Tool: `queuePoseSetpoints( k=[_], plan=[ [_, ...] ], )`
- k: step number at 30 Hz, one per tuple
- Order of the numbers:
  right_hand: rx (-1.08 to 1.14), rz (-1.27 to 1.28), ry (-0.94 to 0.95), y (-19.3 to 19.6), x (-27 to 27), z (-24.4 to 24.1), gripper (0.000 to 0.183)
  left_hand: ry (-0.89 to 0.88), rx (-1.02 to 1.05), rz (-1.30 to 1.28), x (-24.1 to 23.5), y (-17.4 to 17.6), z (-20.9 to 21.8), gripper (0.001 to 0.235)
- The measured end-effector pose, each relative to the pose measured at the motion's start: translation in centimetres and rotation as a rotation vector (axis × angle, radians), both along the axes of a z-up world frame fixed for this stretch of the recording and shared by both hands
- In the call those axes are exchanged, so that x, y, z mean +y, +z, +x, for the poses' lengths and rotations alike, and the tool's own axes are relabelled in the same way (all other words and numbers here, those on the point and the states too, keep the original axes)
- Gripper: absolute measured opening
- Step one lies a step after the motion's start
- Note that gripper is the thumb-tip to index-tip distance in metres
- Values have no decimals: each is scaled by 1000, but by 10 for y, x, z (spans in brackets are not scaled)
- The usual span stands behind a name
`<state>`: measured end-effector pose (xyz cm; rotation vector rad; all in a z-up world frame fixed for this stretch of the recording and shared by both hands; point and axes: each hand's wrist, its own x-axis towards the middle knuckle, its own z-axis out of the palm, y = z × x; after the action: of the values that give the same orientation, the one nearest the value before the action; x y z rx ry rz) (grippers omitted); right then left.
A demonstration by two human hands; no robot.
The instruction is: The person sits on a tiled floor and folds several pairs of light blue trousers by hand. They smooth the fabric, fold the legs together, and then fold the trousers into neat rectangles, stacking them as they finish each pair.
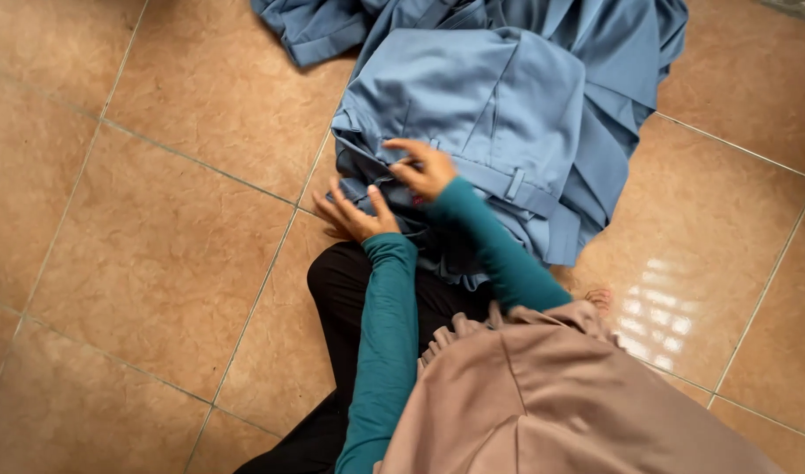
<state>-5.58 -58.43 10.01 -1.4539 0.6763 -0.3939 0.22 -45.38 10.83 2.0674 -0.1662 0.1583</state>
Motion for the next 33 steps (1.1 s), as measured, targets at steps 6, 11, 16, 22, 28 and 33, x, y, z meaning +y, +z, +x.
queuePoseSetpoints(
  k=[6, 11, 16, 22, 28, 33],
  plan=[
    [804, -999, 149, 29, -47, -135, 90, -225, -395, 222, -1, -37, -4, 52],
    [795, -993, -22, -37, -74, -173, 44, -583, -557, 284, -1, -16, -23, 63],
    [559, -642, -192, -19, -101, -151, 26, -759, -642, 273, 8, -37, -30, 52],
    [75, -204, -337, 86, -97, -125, 30, -789, -464, -53, 53, 48, 6, 24],
    [-159, 215, -234, 121, -51, -63, 18, -741, -250, 47, 150, 55, 64, 21],
    [101, 389, -112, 113, -6, -4, 46, -644, 51, 346, 163, 54, 57, 34]
  ],
)
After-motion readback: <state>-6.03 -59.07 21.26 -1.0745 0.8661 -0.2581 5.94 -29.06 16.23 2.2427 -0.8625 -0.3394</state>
